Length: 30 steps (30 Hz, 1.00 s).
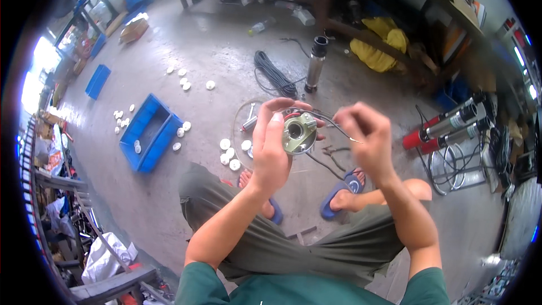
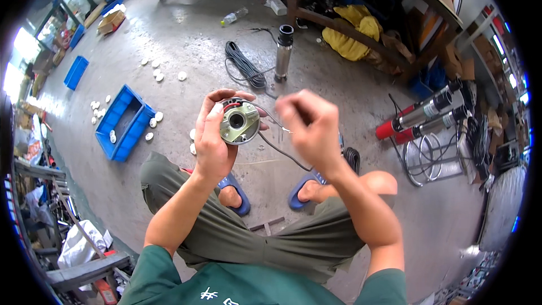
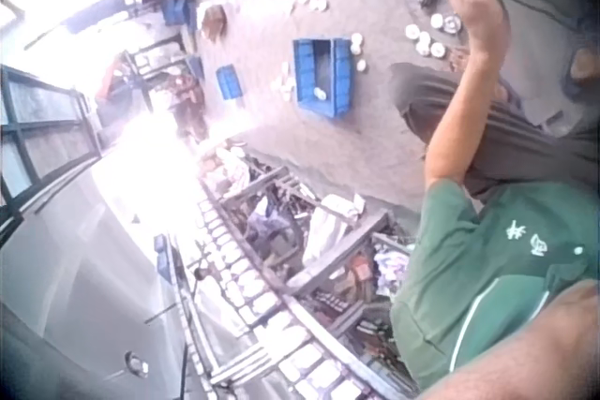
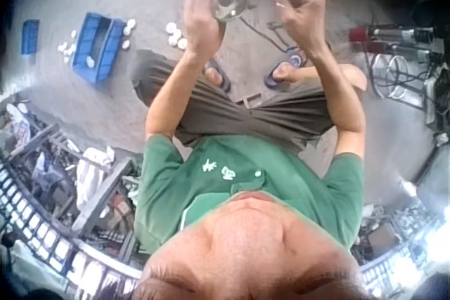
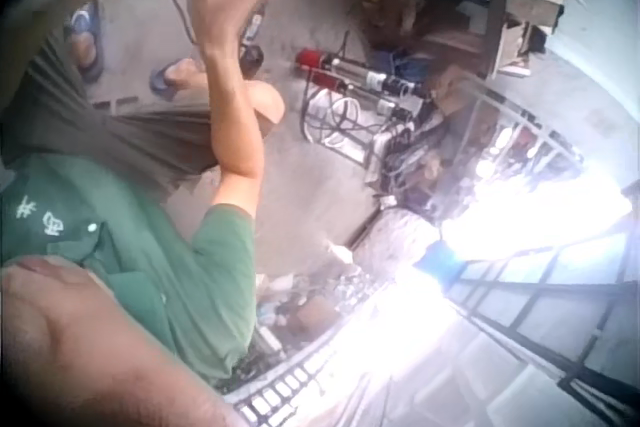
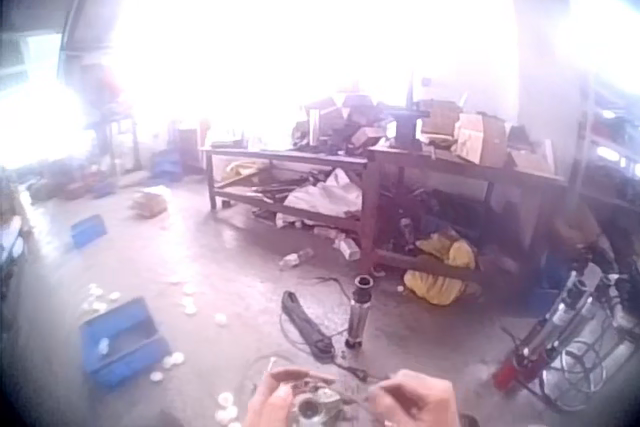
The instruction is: The person assembles internal components of a water pump, using a rotary tool to file parts, pliers to adjust small components, and a wrench to tighten a fitting onto a metal housing.
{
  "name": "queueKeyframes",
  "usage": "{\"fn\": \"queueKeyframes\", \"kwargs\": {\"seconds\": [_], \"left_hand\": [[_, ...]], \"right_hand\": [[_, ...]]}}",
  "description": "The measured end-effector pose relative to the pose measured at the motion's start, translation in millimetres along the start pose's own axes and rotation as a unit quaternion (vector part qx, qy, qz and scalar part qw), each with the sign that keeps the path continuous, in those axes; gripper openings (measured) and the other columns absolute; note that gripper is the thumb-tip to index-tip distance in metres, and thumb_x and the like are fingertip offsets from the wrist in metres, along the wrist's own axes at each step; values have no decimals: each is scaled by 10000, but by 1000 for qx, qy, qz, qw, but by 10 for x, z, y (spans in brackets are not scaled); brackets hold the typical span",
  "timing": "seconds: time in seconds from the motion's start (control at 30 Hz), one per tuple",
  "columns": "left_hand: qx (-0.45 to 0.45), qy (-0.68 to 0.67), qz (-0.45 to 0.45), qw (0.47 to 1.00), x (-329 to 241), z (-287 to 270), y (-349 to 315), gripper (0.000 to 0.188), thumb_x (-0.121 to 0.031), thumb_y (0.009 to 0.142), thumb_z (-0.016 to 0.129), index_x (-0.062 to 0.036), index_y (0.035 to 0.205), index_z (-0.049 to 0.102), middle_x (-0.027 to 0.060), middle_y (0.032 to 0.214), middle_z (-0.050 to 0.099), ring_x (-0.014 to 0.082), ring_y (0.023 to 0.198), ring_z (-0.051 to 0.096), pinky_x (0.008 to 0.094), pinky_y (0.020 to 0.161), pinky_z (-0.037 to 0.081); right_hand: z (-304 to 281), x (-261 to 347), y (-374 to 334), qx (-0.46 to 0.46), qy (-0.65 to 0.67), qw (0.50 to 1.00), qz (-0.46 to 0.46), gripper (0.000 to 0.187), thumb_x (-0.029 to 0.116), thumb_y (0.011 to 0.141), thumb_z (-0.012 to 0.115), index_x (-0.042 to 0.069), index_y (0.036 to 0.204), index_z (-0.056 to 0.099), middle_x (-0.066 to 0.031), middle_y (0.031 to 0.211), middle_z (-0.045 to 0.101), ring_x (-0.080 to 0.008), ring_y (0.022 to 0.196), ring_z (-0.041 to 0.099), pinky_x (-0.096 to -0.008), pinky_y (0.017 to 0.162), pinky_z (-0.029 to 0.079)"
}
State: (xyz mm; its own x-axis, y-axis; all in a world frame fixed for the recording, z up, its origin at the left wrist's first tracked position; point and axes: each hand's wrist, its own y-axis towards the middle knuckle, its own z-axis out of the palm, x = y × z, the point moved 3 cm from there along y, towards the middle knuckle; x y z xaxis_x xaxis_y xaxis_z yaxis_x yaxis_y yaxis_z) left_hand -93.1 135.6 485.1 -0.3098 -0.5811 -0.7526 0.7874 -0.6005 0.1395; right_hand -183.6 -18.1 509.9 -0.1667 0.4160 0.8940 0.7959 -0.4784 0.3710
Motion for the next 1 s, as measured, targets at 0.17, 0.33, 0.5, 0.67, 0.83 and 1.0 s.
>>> {"fn": "queueKeyframes", "kwargs": {"seconds": [0.17,0.33,0.5,0.67,0.83,1.0], "left_hand": [[-24,96,100,990,-34,-57,-48,284,-111,1040,300,20,1263,416,182,1233,576,243,1038,666,341,915,552],[-21,35,109,993,-23,-66,-38,227,-109,1046,383,7,1233,443,166,1216,587,230,1013,667,345,886,559],[-83,11,67,994,4,-85,-23,165,-103,1018,546,-37,1145,464,159,1135,610,275,918,704,392,779,611],[-82,14,51,995,-29,-118,-17,126,-85,1014,504,-29,1124,480,162,1102,627,311,917,711,412,784,617],[-63,60,74,993,-76,-146,-14,129,-72,1004,481,-19,1121,484,185,1101,636,321,895,720,411,754,627],[-40,75,86,993,-99,-182,14,121,-60,1003,467,-13,1112,489,191,1090,643,307,873,722,401,754,625]], "right_hand": [[321,287,-174,119,-66,988,-70,95,65,837,781,16,913,750,-63,780,677,-87,589,570,-250,518,433],[390,156,-213,95,14,995,-5,130,73,836,788,10,946,759,-50,789,682,-68,583,550,-233,512,414],[474,103,-294,69,21,997,26,115,58,847,774,11,952,762,-36,815,693,-47,583,514,-213,506,387],[533,37,-331,59,216,966,133,105,49,912,737,-27,981,755,-8,882,708,-44,775,605,-205,667,488],[472,50,-317,83,198,964,159,140,70,911,753,-16,1022,761,-18,902,730,-50,822,620,-212,715,499],[434,47,-257,94,207,957,178,147,95,903,770,-14,1002,766,-14,855,731,-41,789,605,-207,692,491]]}}
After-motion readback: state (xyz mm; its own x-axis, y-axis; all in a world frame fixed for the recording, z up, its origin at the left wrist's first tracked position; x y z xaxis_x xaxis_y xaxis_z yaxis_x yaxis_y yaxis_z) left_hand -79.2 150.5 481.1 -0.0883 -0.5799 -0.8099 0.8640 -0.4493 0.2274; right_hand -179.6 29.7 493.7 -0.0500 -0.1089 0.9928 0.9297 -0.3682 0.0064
